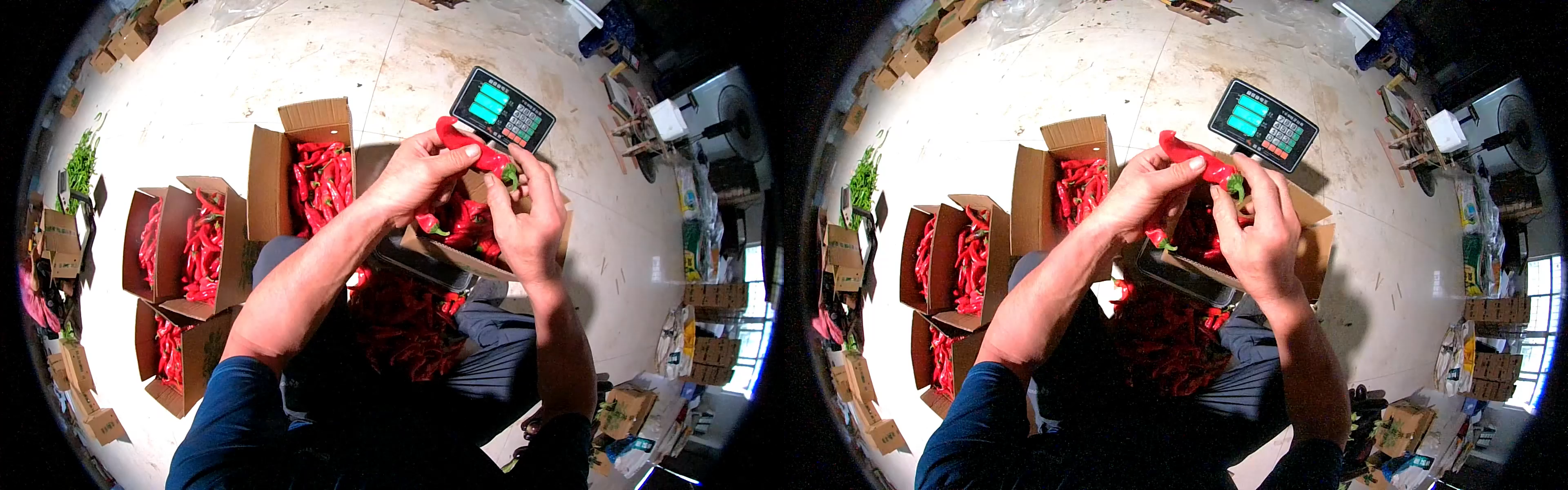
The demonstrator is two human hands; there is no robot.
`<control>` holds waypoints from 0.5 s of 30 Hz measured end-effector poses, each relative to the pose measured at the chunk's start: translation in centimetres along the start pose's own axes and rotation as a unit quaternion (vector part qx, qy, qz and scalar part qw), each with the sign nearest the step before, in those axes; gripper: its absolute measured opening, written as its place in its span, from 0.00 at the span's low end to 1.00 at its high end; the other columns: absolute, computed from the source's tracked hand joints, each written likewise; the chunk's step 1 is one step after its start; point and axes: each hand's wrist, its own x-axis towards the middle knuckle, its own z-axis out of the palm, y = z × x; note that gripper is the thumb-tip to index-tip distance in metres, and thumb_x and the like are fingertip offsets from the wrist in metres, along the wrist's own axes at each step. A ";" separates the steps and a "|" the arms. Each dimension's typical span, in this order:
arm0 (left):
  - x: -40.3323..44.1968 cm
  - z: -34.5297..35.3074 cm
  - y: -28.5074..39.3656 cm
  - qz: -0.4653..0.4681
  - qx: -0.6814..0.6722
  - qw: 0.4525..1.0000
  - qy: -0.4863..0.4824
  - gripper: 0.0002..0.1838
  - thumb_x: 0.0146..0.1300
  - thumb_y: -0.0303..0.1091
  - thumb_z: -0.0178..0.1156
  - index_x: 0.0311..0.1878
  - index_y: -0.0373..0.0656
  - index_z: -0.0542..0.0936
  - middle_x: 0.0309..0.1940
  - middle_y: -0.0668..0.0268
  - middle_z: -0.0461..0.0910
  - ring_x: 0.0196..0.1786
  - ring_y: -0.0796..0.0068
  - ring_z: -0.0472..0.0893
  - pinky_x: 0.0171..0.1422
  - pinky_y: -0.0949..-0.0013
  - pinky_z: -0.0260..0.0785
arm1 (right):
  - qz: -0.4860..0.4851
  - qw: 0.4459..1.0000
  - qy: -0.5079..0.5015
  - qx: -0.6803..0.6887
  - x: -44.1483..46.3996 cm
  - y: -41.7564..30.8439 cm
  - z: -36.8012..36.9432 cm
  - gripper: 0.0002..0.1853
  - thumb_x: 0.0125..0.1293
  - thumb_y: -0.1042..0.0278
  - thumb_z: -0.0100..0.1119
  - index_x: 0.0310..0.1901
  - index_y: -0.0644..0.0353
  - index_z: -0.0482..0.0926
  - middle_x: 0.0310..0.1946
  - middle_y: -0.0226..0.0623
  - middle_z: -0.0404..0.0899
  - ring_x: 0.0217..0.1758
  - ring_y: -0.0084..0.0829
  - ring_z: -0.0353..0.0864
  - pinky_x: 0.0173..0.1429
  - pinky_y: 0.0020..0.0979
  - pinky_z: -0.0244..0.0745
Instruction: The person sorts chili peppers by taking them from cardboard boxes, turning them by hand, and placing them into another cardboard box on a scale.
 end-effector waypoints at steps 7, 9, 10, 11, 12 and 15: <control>-0.3 0.3 -0.2 0.036 -0.062 0.994 -0.077 0.27 0.65 0.34 0.66 0.65 0.40 0.71 0.34 0.69 0.82 0.18 0.87 0.69 0.21 0.82 0.59 | 0.232 0.944 -0.038 0.230 0.3 0.4 -0.7 0.14 0.73 0.69 0.58 0.55 0.66 0.75 0.33 0.33 0.79 0.32 0.20 0.76 0.37 0.23 0.74; 0.0 0.0 -0.3 0.031 -0.058 0.995 -0.078 0.25 0.66 0.32 0.65 0.64 0.40 0.72 0.37 0.69 0.83 0.18 0.87 0.69 0.21 0.82 0.60 | 0.243 0.928 -0.048 0.279 0.3 1.2 -0.8 0.14 0.77 0.66 0.53 0.55 0.67 0.74 0.30 0.28 0.76 0.30 0.16 0.73 0.34 0.20 0.70; 0.1 -0.1 -0.3 0.022 -0.059 0.995 -0.071 0.23 0.66 0.32 0.64 0.63 0.40 0.73 0.37 0.69 0.83 0.18 0.87 0.69 0.21 0.82 0.60 | 0.248 0.923 -0.050 0.289 0.4 1.4 -0.9 0.14 0.77 0.66 0.52 0.55 0.67 0.74 0.29 0.28 0.75 0.29 0.16 0.73 0.34 0.20 0.69; 0.1 -0.1 -0.2 0.013 -0.061 0.996 -0.064 0.22 0.67 0.32 0.64 0.62 0.39 0.74 0.37 0.69 0.83 0.18 0.87 0.69 0.21 0.81 0.61 | 0.252 0.919 -0.053 0.300 0.5 1.4 -0.9 0.14 0.77 0.65 0.52 0.54 0.67 0.74 0.29 0.28 0.75 0.29 0.16 0.73 0.33 0.20 0.69; 0.2 -0.2 -0.3 0.006 -0.066 0.996 -0.061 0.22 0.67 0.32 0.64 0.62 0.39 0.74 0.36 0.69 0.83 0.18 0.87 0.69 0.20 0.81 0.61 | 0.261 0.910 -0.055 0.318 0.5 1.4 -0.9 0.14 0.77 0.65 0.51 0.54 0.67 0.74 0.29 0.28 0.75 0.29 0.16 0.73 0.33 0.20 0.69; 0.2 -0.1 -0.4 -0.008 -0.074 0.996 -0.055 0.19 0.68 0.34 0.63 0.59 0.39 0.76 0.34 0.70 0.82 0.18 0.86 0.68 0.20 0.80 0.61 | 0.285 0.880 -0.067 0.373 0.6 1.5 -1.1 0.15 0.79 0.64 0.49 0.54 0.68 0.74 0.30 0.28 0.74 0.29 0.17 0.73 0.32 0.21 0.69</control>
